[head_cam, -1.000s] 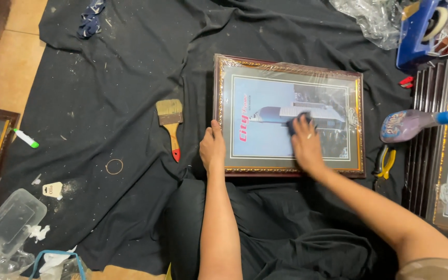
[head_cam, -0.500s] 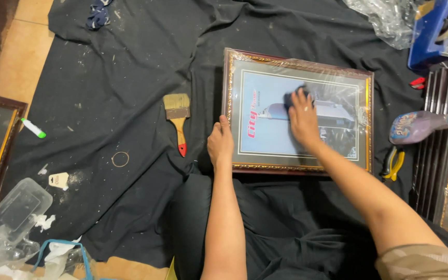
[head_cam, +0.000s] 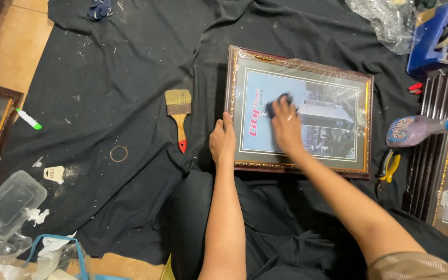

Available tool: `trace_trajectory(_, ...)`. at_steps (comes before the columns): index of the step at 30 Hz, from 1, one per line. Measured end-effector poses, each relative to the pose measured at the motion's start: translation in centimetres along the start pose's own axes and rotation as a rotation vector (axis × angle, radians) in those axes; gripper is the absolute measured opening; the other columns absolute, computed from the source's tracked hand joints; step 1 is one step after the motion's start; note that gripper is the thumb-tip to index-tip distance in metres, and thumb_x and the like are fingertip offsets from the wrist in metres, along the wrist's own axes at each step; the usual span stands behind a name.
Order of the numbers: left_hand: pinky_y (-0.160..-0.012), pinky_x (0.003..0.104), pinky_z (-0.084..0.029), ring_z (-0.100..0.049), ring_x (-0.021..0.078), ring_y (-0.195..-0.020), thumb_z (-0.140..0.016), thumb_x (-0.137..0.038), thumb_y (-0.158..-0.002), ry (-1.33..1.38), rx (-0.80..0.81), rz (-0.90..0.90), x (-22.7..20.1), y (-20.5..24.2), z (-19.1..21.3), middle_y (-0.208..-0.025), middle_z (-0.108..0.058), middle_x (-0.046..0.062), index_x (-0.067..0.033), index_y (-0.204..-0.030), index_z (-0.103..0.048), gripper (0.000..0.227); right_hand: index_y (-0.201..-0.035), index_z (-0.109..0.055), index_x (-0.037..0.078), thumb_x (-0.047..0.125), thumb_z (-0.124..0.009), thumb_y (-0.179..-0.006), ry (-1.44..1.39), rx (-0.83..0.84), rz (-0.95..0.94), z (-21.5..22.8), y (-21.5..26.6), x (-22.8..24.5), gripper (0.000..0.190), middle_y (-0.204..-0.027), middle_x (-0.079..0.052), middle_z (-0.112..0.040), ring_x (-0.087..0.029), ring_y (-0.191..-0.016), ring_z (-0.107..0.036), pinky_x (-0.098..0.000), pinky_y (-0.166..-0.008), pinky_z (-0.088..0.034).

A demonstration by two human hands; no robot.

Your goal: Cleaning the glass of a picture frame by wiping it thoroughly with a cloth.

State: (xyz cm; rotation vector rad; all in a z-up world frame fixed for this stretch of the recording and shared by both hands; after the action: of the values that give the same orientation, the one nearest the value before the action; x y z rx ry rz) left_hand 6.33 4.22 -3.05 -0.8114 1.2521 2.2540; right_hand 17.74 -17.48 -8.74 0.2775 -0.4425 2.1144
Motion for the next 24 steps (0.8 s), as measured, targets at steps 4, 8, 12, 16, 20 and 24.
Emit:
trace_trajectory(4,-0.110,0.052,-0.043,-0.057,0.0456,-0.130,-0.021,-0.074,-0.098,-0.004,-0.002,-0.004,0.1,-0.1,0.0,-0.133,-0.064,0.026,-0.0090,-0.142,-0.056,0.086,-0.159,-0.042,0.016,0.019,-0.043,-0.105,-0.136,0.054,0.148,1.6,7.5,9.4,0.054,-0.165,-0.015,-0.037,-0.049,-0.146,-0.034,-0.0609,-0.112,-0.030)
trace_trajectory(8,-0.110,0.054,-0.043,-0.057,0.0467,-0.129,-0.018,-0.073,-0.098,-0.014,-0.004,-0.034,-0.2,0.3,0.1,-0.131,-0.065,0.027,-0.0096,-0.136,-0.060,0.085,-0.159,-0.041,0.026,0.035,-0.044,-0.104,-0.064,0.134,0.287,1.2,10.5,12.6,0.056,-0.168,-0.003,-0.033,-0.035,-0.151,-0.030,-0.0524,-0.118,-0.024)
trace_trajectory(12,-0.109,0.053,-0.044,-0.058,0.0471,-0.127,-0.017,-0.074,-0.098,-0.011,-0.006,-0.042,0.0,0.0,0.0,-0.129,-0.066,0.027,-0.0098,-0.134,-0.060,0.085,-0.159,-0.041,0.021,0.029,-0.047,-0.104,-0.070,0.123,0.273,0.8,6.3,10.2,0.055,-0.166,-0.009,-0.036,-0.040,-0.149,-0.034,-0.0539,-0.116,-0.026)
trace_trajectory(16,-0.109,0.053,-0.044,-0.057,0.0466,-0.128,-0.018,-0.074,-0.098,0.007,-0.003,-0.024,0.5,-0.5,-0.3,-0.128,-0.066,0.028,-0.0107,-0.135,-0.059,0.084,-0.159,-0.041,0.009,0.016,-0.044,-0.107,-0.109,0.027,0.247,0.8,-2.0,4.0,0.052,-0.164,-0.019,-0.037,-0.045,-0.148,-0.035,-0.0552,-0.119,-0.026)
trace_trajectory(20,-0.110,0.053,-0.043,-0.056,0.0471,-0.129,-0.020,-0.075,-0.097,0.033,0.013,-0.022,0.3,-0.4,-0.3,-0.131,-0.064,0.029,-0.0094,-0.140,-0.056,0.086,-0.160,-0.041,0.008,0.023,-0.041,-0.113,-0.003,-0.043,-0.018,-0.9,-8.7,-4.5,0.050,-0.164,-0.020,-0.035,-0.050,-0.146,-0.033,-0.0631,-0.115,-0.028)
trace_trajectory(24,-0.110,0.053,-0.043,-0.057,0.0460,-0.129,-0.019,-0.076,-0.096,0.027,0.039,-0.012,0.2,-0.5,-0.5,-0.132,-0.065,0.027,-0.0095,-0.142,-0.055,0.088,-0.162,-0.039,0.012,0.030,-0.040,-0.114,0.023,-0.123,-0.306,-4.1,-10.3,-9.4,0.051,-0.166,-0.016,-0.029,-0.055,-0.145,-0.029,-0.0706,-0.109,-0.031)
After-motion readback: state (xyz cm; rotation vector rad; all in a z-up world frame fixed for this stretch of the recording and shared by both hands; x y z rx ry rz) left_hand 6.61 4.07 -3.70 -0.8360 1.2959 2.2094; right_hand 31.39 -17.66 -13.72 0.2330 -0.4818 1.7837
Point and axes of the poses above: each hand's wrist, its own y-axis away from the middle knuckle, its own z-axis out of the back of the hand, x = y × z, the point moved 9 cm from there along -y, towards the middle knuckle
